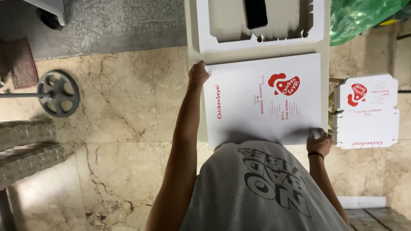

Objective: The person assembles flat-packed cardboard boxes by folding the flaps and tucking the tabs into slots to form the box structure. They repeat this process for multiple boxes, stacking the finished ones on the floor.

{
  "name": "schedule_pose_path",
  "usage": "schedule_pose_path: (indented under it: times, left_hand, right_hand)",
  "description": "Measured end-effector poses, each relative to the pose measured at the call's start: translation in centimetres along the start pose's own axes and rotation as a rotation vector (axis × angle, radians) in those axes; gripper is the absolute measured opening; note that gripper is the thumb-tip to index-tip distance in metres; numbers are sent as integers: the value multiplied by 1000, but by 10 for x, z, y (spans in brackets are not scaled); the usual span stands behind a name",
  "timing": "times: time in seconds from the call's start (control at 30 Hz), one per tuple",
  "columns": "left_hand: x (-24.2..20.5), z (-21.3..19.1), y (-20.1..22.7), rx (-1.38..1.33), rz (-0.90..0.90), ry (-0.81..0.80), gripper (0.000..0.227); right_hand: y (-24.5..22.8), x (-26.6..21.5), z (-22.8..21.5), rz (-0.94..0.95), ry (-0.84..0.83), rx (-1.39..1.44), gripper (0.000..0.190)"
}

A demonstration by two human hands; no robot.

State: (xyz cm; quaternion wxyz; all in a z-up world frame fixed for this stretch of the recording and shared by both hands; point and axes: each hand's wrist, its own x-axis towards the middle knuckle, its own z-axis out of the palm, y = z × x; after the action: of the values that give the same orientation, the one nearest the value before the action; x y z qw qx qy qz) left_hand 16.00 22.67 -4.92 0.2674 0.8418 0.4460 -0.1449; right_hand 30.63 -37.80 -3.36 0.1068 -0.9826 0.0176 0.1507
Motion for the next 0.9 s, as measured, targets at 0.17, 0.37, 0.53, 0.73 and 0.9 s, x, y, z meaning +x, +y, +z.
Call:
schedule_pose_path:
  times: [0.17, 0.37, 0.53, 0.73, 0.9]
  left_hand:
    - [-28, -36, 32, 76, -11, -4, 29]
    - [-22, -36, 32, 338, 113, 76, 21]
    - [-39, -45, 38, 373, 125, 75, 30]
    - [-25, -28, 24, 383, 220, 98, 28]
    - [-21, -23, 22, 459, 221, 55, 25]
  right_hand:
    - [-11, -21, -12, 0, 1, 57, 52]
    - [-24, -26, -17, 35, 12, 47, 51]
    - [-20, -24, -16, -8, 32, 29, 49]
    - [-14, -18, -14, -21, 7, 0, 51]
    - [-19, -18, -19, -6, -4, 20, 51]
